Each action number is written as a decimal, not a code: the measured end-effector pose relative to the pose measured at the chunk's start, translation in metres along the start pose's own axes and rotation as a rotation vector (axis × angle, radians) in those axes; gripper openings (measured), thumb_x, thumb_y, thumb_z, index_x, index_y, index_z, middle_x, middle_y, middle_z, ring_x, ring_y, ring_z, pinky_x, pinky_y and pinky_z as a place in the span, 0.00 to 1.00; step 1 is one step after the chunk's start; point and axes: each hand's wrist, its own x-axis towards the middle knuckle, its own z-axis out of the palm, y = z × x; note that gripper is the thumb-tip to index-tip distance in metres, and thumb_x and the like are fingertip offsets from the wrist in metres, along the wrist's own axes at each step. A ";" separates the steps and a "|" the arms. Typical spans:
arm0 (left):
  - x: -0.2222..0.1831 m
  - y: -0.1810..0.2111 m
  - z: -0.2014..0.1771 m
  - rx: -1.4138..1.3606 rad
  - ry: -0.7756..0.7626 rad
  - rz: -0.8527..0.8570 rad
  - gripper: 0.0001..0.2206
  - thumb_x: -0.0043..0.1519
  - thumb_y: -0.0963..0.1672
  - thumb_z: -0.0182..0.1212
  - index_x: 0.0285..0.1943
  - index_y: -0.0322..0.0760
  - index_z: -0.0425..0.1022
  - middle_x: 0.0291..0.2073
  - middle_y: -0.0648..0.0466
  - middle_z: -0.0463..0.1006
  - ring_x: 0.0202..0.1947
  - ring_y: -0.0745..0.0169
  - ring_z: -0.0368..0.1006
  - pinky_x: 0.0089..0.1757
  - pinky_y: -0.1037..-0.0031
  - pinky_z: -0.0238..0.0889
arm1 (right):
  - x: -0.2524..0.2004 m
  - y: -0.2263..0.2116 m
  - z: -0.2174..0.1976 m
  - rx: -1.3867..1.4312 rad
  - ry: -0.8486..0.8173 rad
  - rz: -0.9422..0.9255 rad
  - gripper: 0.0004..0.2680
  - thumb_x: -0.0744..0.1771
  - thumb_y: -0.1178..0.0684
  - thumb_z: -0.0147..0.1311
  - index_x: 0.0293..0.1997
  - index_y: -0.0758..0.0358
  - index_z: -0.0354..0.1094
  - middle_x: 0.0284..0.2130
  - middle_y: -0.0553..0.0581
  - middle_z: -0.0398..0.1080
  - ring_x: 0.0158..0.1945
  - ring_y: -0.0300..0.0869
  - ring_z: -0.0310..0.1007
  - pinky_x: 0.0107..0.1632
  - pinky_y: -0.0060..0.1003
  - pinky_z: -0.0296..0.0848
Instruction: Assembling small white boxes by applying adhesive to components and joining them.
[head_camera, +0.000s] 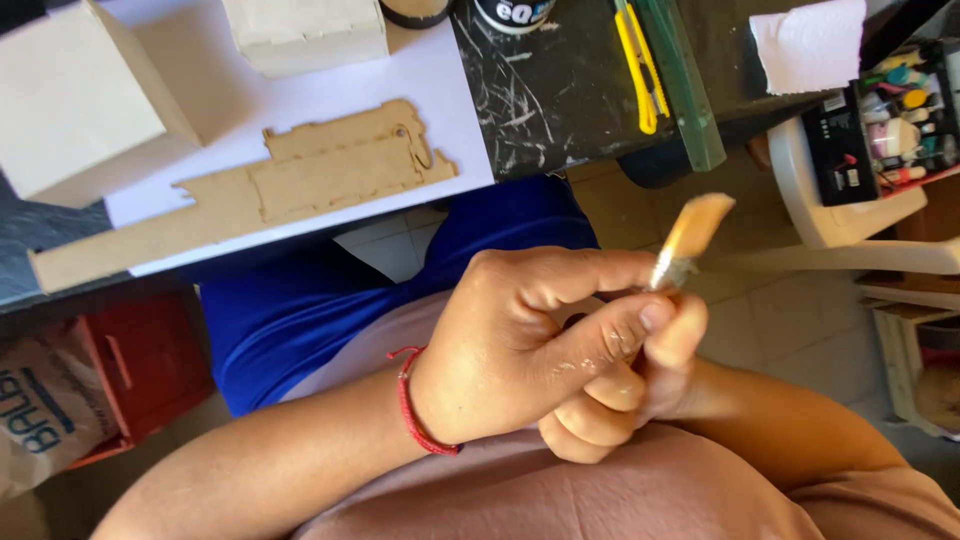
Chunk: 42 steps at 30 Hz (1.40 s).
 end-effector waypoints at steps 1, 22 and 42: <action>-0.002 0.002 0.004 -0.374 -0.072 -0.171 0.08 0.70 0.41 0.48 0.48 0.27 0.69 0.18 0.49 0.60 0.14 0.72 0.54 0.12 0.82 0.47 | -0.001 0.002 0.000 0.008 -0.020 0.032 0.21 0.67 0.33 0.47 0.16 0.48 0.42 0.09 0.42 0.34 0.10 0.34 0.31 0.17 0.32 0.34; -0.016 -0.003 -0.005 -0.434 -0.036 -0.172 0.05 0.61 0.37 0.58 0.31 0.28 0.69 0.20 0.46 0.69 0.14 0.71 0.53 0.14 0.84 0.46 | 0.007 -0.016 -0.070 0.313 -0.602 0.732 0.16 0.68 0.38 0.47 0.19 0.44 0.53 0.12 0.40 0.42 0.14 0.34 0.40 0.19 0.28 0.43; -0.105 -0.060 -0.110 0.744 0.187 0.395 0.10 0.55 0.37 0.36 0.24 0.37 0.63 0.20 0.55 0.67 0.21 0.56 0.61 0.31 0.67 0.58 | 0.007 -0.004 0.013 -1.227 0.318 0.152 0.16 0.71 0.42 0.43 0.26 0.62 0.62 0.14 0.52 0.60 0.17 0.39 0.57 0.23 0.34 0.59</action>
